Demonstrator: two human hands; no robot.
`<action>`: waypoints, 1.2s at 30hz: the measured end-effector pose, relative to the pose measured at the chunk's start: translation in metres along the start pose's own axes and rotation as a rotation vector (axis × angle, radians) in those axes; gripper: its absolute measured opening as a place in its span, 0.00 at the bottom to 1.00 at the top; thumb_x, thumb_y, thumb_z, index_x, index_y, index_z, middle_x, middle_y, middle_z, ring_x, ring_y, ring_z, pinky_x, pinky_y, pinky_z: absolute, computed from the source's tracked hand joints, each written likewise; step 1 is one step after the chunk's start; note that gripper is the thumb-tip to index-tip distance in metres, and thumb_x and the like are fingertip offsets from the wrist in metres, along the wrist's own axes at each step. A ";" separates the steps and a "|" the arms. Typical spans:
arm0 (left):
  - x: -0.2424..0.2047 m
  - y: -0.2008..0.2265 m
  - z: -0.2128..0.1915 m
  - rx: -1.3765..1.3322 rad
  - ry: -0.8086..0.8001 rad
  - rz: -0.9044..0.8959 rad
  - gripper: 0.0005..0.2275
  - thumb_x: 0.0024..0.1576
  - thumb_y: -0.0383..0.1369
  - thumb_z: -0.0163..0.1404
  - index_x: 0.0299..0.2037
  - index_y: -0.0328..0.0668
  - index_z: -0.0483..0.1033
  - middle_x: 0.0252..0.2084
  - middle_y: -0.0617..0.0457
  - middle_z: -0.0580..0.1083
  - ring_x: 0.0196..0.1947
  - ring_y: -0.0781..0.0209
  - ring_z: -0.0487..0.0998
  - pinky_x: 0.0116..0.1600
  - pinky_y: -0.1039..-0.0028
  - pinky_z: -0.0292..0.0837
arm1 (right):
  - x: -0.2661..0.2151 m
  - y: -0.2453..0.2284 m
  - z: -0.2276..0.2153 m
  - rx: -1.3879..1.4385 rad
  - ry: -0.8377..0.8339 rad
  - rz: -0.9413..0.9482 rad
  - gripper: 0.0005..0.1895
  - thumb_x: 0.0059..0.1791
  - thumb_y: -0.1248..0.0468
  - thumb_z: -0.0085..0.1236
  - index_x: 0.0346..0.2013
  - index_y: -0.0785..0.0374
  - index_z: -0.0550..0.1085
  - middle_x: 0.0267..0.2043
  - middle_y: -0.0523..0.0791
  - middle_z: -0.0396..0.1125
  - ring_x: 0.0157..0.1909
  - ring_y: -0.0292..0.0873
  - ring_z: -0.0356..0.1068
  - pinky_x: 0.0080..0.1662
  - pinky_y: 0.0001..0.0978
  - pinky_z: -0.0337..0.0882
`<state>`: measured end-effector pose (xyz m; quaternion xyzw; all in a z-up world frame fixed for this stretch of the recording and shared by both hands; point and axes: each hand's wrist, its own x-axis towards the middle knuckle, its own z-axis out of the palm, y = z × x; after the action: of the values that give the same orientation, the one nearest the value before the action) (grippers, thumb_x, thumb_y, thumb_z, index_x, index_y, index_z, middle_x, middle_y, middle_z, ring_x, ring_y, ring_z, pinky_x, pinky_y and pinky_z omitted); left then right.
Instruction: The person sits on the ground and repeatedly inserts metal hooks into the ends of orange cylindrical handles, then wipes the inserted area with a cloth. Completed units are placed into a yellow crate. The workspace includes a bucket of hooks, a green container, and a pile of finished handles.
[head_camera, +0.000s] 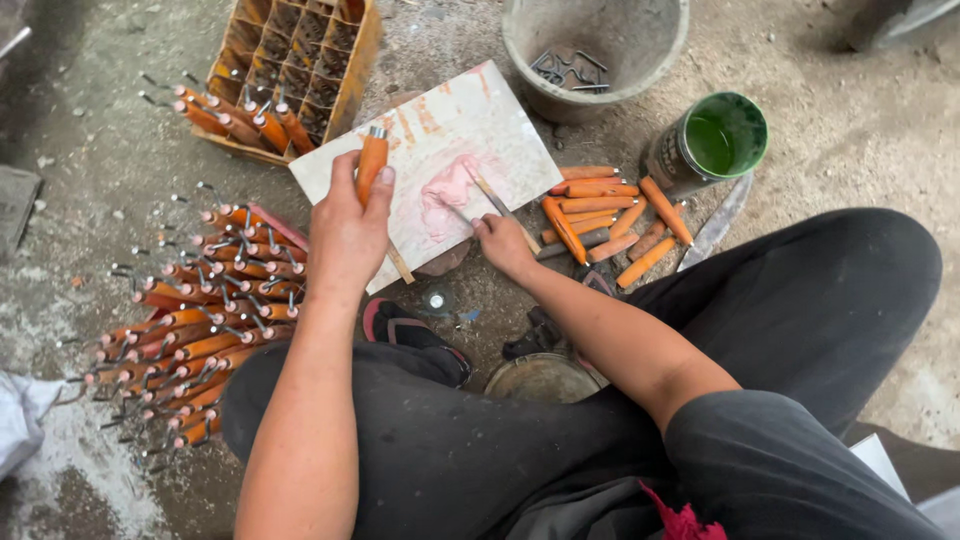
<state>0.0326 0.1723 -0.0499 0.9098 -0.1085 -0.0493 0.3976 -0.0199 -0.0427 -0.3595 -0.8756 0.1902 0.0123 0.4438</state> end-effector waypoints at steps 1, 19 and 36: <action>0.000 0.001 0.000 0.000 -0.010 -0.011 0.19 0.65 0.45 0.47 0.61 0.44 0.67 0.39 0.32 0.78 0.44 0.31 0.79 0.47 0.50 0.72 | 0.000 -0.002 -0.001 0.025 -0.028 -0.015 0.20 0.55 0.53 0.51 0.34 0.66 0.80 0.32 0.54 0.74 0.37 0.55 0.75 0.43 0.48 0.72; -0.002 0.007 0.007 0.053 -0.043 -0.038 0.20 0.65 0.46 0.46 0.61 0.44 0.66 0.38 0.33 0.79 0.43 0.32 0.80 0.47 0.50 0.72 | -0.004 0.008 -0.005 0.273 -0.143 0.391 0.14 0.52 0.60 0.49 0.36 0.70 0.75 0.29 0.54 0.72 0.21 0.50 0.71 0.24 0.44 0.70; -0.001 0.006 0.010 0.034 -0.049 -0.015 0.19 0.65 0.46 0.45 0.60 0.45 0.66 0.40 0.31 0.79 0.44 0.31 0.80 0.47 0.49 0.72 | -0.013 -0.035 -0.044 0.099 -0.218 0.218 0.19 0.56 0.53 0.48 0.37 0.65 0.77 0.31 0.54 0.71 0.35 0.55 0.73 0.43 0.49 0.72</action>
<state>0.0294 0.1614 -0.0528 0.9157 -0.1120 -0.0726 0.3789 -0.0260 -0.0544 -0.3028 -0.8203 0.2353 0.1459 0.5005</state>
